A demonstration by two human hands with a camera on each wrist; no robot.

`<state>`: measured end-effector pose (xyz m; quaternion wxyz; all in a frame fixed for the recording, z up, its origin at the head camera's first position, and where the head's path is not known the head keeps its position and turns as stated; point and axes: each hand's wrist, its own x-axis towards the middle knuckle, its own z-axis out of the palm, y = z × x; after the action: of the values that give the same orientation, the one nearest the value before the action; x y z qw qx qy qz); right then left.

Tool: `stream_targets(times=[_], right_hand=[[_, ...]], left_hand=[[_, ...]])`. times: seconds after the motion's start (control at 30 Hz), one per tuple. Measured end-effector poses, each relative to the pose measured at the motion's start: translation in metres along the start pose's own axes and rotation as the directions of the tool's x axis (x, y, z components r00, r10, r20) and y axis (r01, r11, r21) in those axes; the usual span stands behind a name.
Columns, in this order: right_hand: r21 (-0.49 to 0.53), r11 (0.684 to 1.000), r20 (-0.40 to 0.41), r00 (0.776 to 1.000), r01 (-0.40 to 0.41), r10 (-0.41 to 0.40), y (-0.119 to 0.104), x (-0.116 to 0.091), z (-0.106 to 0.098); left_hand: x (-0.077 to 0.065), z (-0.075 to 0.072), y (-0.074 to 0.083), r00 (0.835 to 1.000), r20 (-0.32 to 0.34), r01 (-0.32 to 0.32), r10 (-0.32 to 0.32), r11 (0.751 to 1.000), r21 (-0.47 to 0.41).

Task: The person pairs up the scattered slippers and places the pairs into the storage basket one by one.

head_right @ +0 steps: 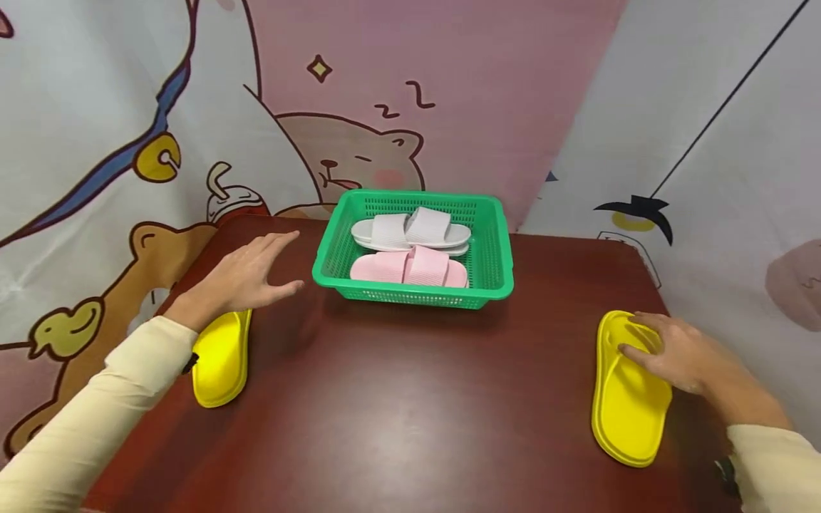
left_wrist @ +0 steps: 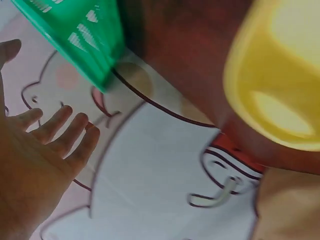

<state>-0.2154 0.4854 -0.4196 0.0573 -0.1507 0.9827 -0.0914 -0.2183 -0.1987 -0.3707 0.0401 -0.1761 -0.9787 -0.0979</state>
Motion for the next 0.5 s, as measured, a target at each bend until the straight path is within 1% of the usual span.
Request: stream_targets(times=[0.1, 0.2, 0.3, 0.37, 0.43, 0.5], right_hand=[[-0.011, 0.997, 0.048, 0.996, -0.07, 0.071, 0.006, -0.007, 0.0], [-0.009, 0.994, 0.095, 0.989, -0.112, 0.113, 0.009, -0.009, 0.001], [-0.005, 0.993, 0.1, 0.988, -0.117, 0.117, 0.01, -0.008, 0.002], [-0.006, 0.994, 0.106, 0.988, -0.113, 0.113, 0.01, -0.007, 0.003], [-0.008, 0.995, 0.108, 0.989, -0.1, 0.1, 0.01, -0.005, 0.004], [-0.004, 0.997, 0.113, 0.99, -0.082, 0.082, 0.009, -0.004, 0.005]], left_hand=[[-0.011, 0.004, -0.014, 0.999, 0.025, 0.035, -0.034, 0.999, -0.012], [-0.027, 0.008, -0.034, 0.993, 0.074, 0.096, -0.094, 0.995, -0.019], [-0.042, 0.012, -0.054, 0.98, 0.114, 0.165, -0.161, 0.986, -0.033], [-0.05, 0.015, -0.068, 0.973, 0.133, 0.194, -0.187, 0.98, -0.04], [-0.057, 0.018, -0.079, 0.969, 0.146, 0.208, -0.199, 0.977, -0.045], [-0.063, 0.022, -0.09, 0.967, 0.159, 0.207, -0.197, 0.977, -0.044]])
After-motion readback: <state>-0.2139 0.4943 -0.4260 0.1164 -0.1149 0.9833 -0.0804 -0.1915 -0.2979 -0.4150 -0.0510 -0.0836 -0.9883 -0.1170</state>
